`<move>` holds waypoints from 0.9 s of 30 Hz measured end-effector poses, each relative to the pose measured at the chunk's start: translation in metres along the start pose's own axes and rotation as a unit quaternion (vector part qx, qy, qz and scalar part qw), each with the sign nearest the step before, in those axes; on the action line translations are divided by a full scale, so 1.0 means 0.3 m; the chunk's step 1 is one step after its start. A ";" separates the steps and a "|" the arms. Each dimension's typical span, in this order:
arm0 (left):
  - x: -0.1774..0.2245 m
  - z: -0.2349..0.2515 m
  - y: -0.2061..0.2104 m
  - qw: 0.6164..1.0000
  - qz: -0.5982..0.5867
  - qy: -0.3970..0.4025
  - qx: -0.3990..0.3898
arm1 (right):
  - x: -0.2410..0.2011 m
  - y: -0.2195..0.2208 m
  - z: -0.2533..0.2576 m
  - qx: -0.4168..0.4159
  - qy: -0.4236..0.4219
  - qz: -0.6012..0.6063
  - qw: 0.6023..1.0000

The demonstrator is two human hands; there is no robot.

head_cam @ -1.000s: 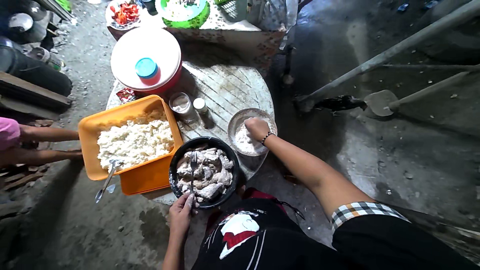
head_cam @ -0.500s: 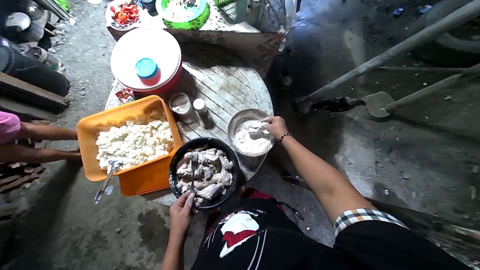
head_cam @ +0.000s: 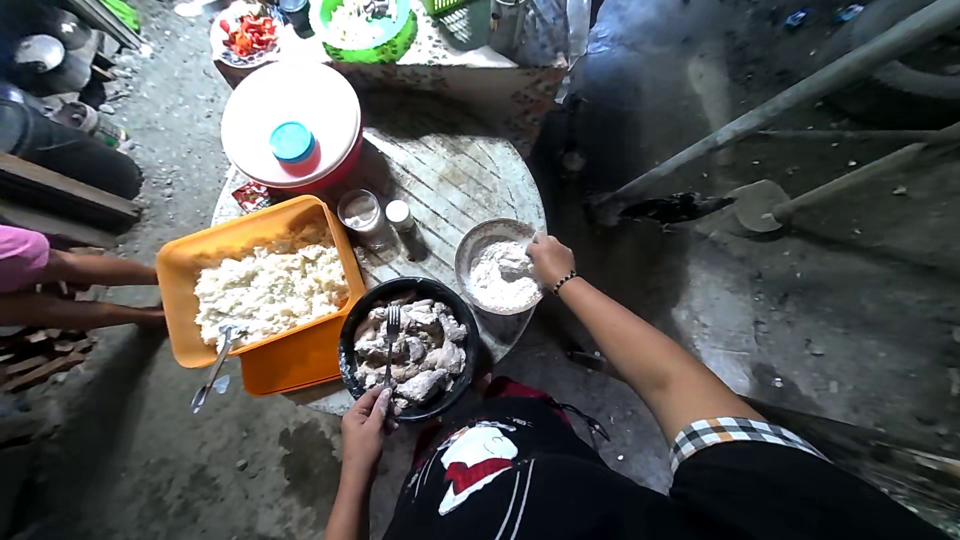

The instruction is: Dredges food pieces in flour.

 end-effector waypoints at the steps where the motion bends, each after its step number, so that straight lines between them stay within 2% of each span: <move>1: 0.000 0.002 0.000 1.000 -0.001 0.004 -0.001 | -0.003 0.000 0.000 -0.005 -0.020 -0.005 1.000; 4: 0.007 0.003 0.003 1.000 0.001 0.008 -0.004 | -0.002 0.019 0.003 -0.022 -0.086 -0.017 0.996; 10: 0.011 0.010 0.008 1.000 0.013 0.014 -0.014 | 0.025 0.060 0.014 -0.030 -0.113 -0.070 0.991; 14: 0.004 0.010 0.004 1.000 0.011 0.011 -0.015 | 0.018 0.058 0.027 -0.031 -0.153 -0.047 0.987; 18: 0.007 0.009 0.004 1.000 0.004 0.010 -0.010 | -0.050 -0.004 0.050 -0.138 -0.095 0.007 0.986; 21: 0.005 0.006 0.003 1.000 0.004 0.014 -0.011 | -0.083 -0.027 0.054 -0.142 -0.069 0.152 0.976; 22: 0.005 0.005 0.003 1.000 0.005 0.016 -0.012 | -0.095 -0.030 0.048 -0.148 -0.047 0.214 0.964; 25: 0.000 0.006 0.002 1.000 0.006 0.022 -0.012 | -0.108 0.007 0.034 -0.179 0.085 0.372 0.907; 27: -0.003 0.008 0.003 1.000 0.006 0.023 -0.013 | -0.099 0.032 0.038 -0.188 0.150 0.376 0.895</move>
Point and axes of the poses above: each hand's wrist, its own z-axis towards the middle knuckle, its own y-axis out of the palm, x = y × z, the point moved 4 cm from there along z, towards the middle knuckle, and after that the axes turned 7 degrees about z, right-handed, at the moved point
